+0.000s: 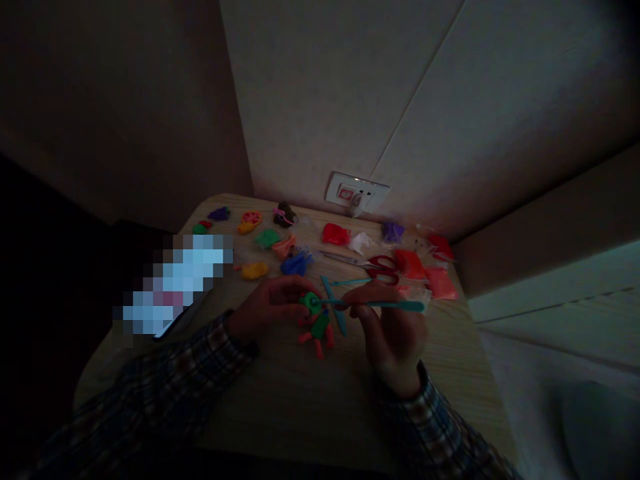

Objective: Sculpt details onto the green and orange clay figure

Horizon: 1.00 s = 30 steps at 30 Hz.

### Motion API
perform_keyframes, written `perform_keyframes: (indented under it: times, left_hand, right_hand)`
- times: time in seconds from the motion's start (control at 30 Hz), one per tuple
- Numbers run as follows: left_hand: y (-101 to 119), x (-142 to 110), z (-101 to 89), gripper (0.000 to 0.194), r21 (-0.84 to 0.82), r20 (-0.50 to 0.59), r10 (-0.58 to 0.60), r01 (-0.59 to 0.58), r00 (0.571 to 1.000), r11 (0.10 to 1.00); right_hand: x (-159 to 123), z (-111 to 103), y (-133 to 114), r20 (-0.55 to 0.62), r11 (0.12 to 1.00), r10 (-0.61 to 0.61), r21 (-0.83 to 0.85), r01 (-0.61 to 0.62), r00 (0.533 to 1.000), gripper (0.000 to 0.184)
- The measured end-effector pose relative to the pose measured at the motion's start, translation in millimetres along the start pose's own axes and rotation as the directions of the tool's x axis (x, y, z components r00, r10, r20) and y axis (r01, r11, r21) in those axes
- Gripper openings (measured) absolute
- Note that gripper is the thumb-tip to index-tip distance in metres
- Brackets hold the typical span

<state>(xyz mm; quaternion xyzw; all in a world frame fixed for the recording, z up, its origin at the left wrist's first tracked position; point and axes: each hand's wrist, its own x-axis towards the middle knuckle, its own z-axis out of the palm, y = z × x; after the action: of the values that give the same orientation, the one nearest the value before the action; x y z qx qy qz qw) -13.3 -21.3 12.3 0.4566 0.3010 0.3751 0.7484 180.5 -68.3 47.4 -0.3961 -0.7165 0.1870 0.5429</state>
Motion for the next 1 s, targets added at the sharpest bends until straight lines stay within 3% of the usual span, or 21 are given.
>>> perform_keyframes:
  times: [0.17,0.53,1.0]
  left_hand:
    - [-2.2,-0.3,-1.0,0.038,0.014,0.006,-0.033,0.033,0.999,0.999]
    - [-2.6,0.3,-0.8,0.034,-0.01,0.023,-0.055,0.055,0.998,0.998]
    - [-0.5,-0.5,-0.2,0.035,-0.011,-0.003,-0.059,0.059,0.998,0.998]
  right_hand:
    - [-0.2,0.8,0.6,0.016,0.996,0.031,0.079,-0.032,0.999,0.016]
    - [2.0,1.3,-4.4,0.048,0.997,0.028,0.076,-0.031,0.998,0.015]
    - [3.0,2.2,-3.0,0.074,0.997,-0.04,0.071,0.035,0.996,0.017]
